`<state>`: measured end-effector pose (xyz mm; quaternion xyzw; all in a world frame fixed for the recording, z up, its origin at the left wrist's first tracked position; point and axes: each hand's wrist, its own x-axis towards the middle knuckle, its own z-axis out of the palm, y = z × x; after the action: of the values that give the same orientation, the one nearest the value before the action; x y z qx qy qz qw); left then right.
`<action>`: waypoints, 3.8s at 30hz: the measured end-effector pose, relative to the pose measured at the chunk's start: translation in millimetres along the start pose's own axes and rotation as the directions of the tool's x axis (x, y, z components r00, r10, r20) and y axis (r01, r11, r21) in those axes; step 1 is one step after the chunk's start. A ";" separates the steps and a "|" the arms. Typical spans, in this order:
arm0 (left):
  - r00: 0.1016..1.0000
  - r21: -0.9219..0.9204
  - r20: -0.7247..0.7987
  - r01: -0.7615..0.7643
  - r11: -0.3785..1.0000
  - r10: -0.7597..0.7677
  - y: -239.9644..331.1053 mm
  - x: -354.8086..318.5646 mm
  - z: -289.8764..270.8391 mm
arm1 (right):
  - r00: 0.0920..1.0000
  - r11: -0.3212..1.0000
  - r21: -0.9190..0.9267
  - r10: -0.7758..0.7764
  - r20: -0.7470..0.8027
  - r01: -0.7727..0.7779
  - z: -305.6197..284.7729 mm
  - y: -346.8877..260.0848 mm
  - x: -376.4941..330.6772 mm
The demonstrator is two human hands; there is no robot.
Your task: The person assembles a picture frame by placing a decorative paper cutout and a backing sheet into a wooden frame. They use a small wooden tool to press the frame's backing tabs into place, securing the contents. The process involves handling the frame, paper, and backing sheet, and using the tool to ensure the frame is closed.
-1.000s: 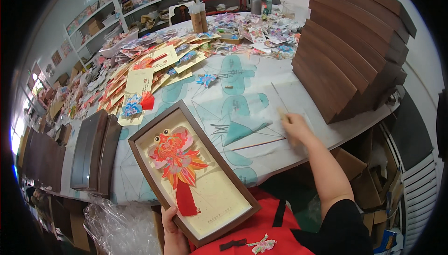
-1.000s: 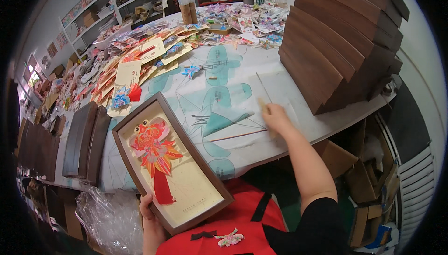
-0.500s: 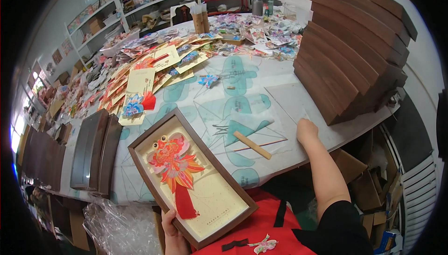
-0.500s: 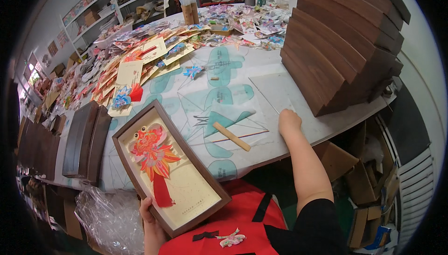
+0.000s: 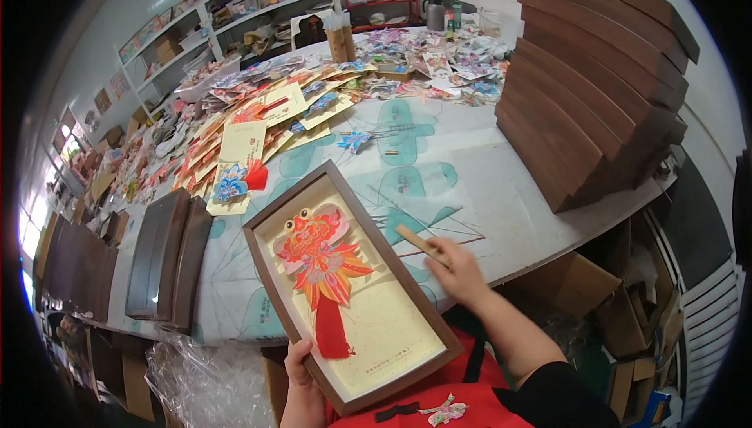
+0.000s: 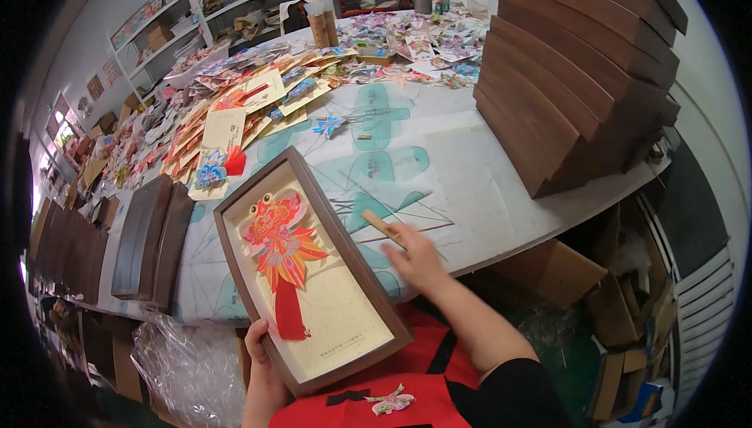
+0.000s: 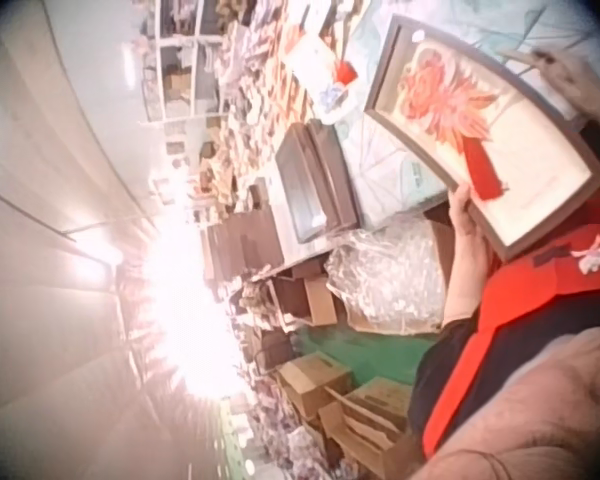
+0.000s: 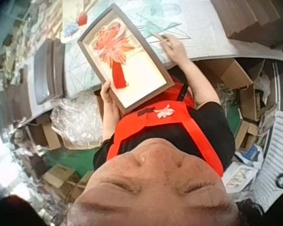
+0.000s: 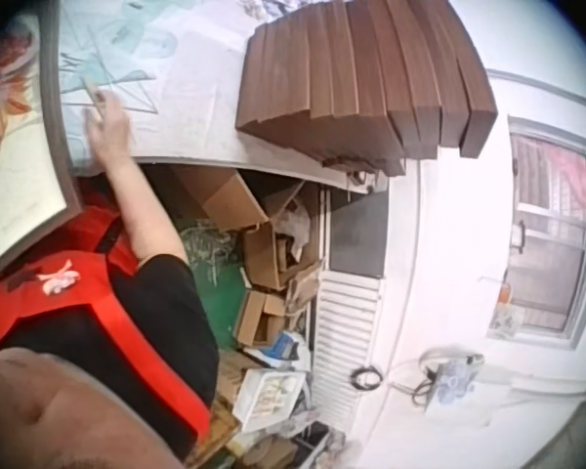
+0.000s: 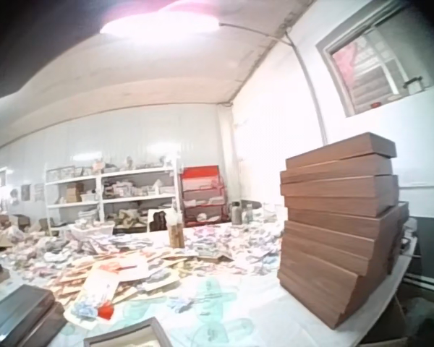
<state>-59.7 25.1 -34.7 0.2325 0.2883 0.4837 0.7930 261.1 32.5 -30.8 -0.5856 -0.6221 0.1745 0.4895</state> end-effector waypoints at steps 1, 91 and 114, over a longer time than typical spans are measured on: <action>0.999 -0.017 0.006 0.034 0.999 -0.034 -3.0 3.9 2.8 | 0.988 0.958 0.253 0.110 0.111 -0.136 9.6 -7.5 -11.2; 0.764 0.507 -0.646 0.429 0.747 -0.001 -10.7 41.3 -221.9 | 0.989 0.921 -0.361 -0.128 0.077 0.147 22.6 10.3 -10.4; 0.683 0.664 -0.133 -0.477 0.576 0.718 136.2 -97.9 -177.5 | 0.965 0.924 -0.331 -0.239 -0.112 0.191 25.2 26.1 -17.3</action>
<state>-302.8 10.5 -52.6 0.4465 0.4737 0.6506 0.3911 252.3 32.5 -70.0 -0.5962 -0.6640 -0.0272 0.4505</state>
